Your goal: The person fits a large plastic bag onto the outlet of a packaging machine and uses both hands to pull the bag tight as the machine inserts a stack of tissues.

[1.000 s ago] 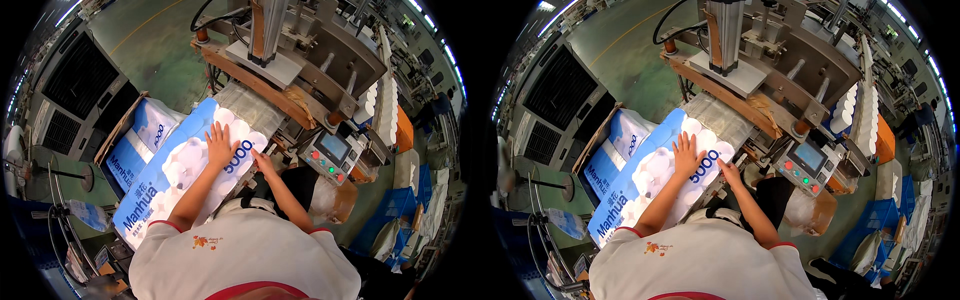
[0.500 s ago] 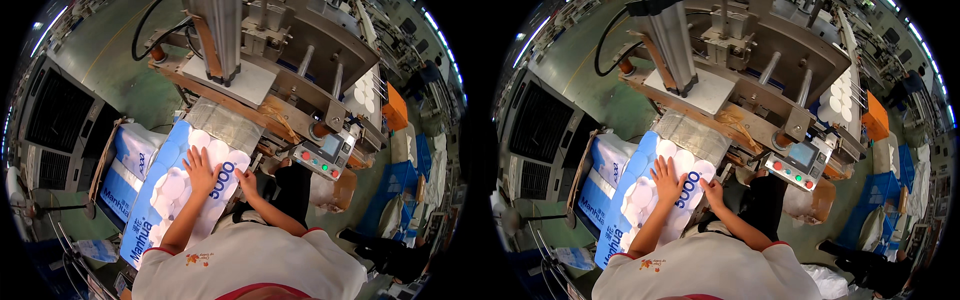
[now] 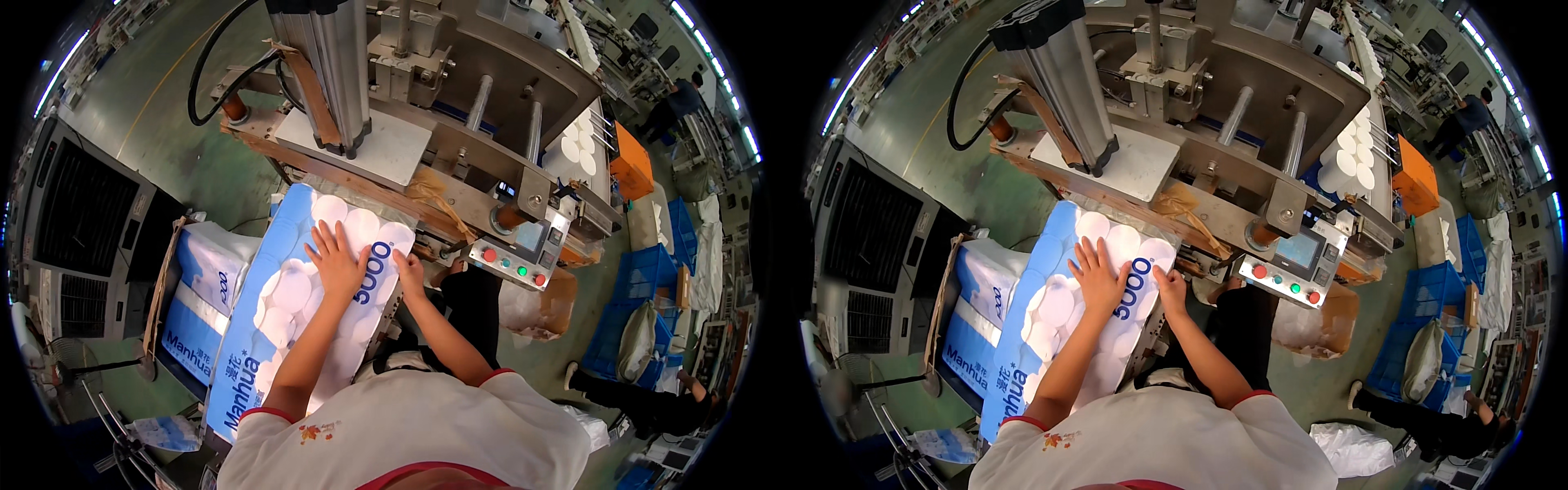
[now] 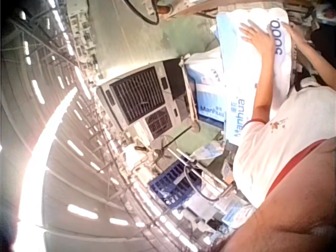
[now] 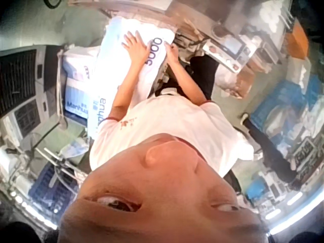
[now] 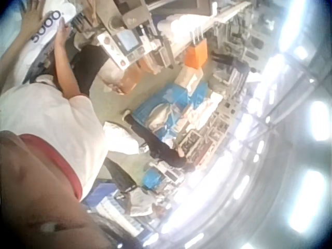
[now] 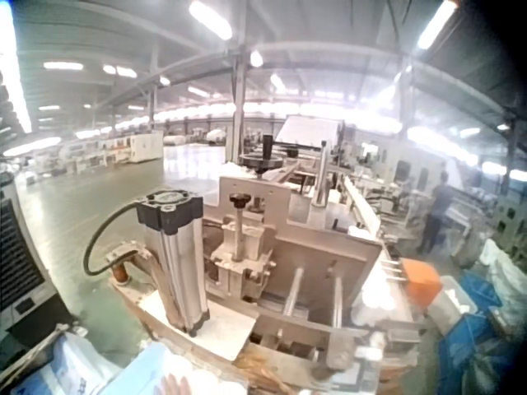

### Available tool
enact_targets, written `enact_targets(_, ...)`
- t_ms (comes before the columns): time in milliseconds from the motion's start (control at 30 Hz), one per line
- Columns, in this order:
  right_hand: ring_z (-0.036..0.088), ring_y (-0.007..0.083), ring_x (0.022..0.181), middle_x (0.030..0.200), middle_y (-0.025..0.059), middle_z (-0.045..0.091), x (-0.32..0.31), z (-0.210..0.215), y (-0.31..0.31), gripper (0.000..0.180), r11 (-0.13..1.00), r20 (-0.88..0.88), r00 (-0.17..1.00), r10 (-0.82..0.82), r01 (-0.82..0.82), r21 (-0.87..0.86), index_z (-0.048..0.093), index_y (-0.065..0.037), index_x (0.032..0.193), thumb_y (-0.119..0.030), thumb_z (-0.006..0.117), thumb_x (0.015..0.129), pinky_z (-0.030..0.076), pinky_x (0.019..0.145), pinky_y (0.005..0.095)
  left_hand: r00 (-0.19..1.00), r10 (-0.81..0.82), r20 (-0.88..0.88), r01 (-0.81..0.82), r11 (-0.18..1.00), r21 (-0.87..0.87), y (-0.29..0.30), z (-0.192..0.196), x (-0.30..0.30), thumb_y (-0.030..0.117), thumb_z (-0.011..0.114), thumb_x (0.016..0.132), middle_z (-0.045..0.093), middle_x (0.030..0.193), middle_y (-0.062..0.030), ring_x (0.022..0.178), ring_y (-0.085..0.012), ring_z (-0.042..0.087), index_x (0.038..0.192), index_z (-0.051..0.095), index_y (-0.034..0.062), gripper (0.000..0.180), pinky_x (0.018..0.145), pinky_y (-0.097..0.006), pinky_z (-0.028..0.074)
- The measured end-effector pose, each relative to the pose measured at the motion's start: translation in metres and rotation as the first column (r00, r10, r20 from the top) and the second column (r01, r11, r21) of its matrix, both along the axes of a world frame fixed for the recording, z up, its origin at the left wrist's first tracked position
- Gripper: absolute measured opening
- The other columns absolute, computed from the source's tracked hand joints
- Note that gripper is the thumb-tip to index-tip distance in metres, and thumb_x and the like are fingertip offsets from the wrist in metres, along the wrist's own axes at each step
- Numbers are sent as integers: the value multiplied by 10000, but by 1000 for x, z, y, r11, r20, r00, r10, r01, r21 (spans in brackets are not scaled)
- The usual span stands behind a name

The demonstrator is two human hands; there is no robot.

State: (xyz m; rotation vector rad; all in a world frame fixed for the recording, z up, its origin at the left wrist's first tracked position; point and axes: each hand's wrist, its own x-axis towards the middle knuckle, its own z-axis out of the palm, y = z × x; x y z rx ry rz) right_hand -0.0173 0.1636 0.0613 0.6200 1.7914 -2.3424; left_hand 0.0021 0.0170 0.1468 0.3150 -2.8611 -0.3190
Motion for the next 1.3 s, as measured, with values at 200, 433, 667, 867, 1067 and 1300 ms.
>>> enact_targets(200, 468, 87, 543, 607, -12, 522, -2, 19, 10, 411, 990, 175, 976, 132, -140, 34, 503, -112, 622, -445, 707, 748, 360, 515, 223, 998, -8, -67, 9, 1000, 4, -3, -6, 0, 526, 487, 853, 182, 1440, -303, 1346, -460, 122, 1363, 317, -24, 770, 1036, -631, 87)
enact_targets(433, 574, 167, 743, 836, 51, 607, 1, 7, 57, 589, 957, 268, 924, 273, -234, -169, 545, -78, 890, -656, 449, 833, 428, 652, 265, 974, -179, -140, 221, 888, 402, -69, -2, 1, 426, 552, 848, 197, 1459, -257, 1368, -429, 100, 1377, 345, 71, 670, 1060, -583, 107)
enact_targets(667, 574, 178, 730, 847, 61, 618, 38, -17, 110, 511, 978, 306, 934, 184, -141, -156, 561, -78, 939, -570, 435, 890, 434, 628, 276, 896, 416, 154, -441, 872, 211, -284, -44, -36, 453, 620, 786, 51, 1503, -211, 1379, -405, 60, 1418, 278, 136, 786, 1031, -626, 174)
enact_targets(867, 568, 164, 747, 873, 60, 610, 52, -16, 112, 403, 966, 308, 927, 214, -155, -205, 567, -69, 967, -462, 510, 901, 426, 654, 259, 644, 435, 629, -552, 834, -12, -310, -104, 9, 535, 573, 798, -144, 1505, -166, 1375, -379, -150, 1453, 137, 74, 911, 971, -653, 285)
enact_targets(1067, 576, 150, 772, 922, 57, 621, 60, -14, 111, 365, 948, 292, 911, 293, -236, -214, 569, -71, 1002, -420, 518, 908, 426, 667, 253, 763, 289, 578, -138, 947, -291, -338, -127, 45, 375, 463, 907, 508, 1220, -240, 1190, -367, 418, 1101, 617, 20, 433, 861, -493, 440)
enact_targets(1300, 589, 146, 777, 921, 63, 629, 64, -6, 115, 321, 916, 249, 885, 392, -353, -190, 566, -59, 1005, -364, 506, 923, 461, 674, 251, 962, 266, 68, -253, 762, 596, -288, -2, 116, 339, 473, 931, 641, 802, -147, 732, -215, 586, 901, 636, -10, 386, 686, -354, 440)
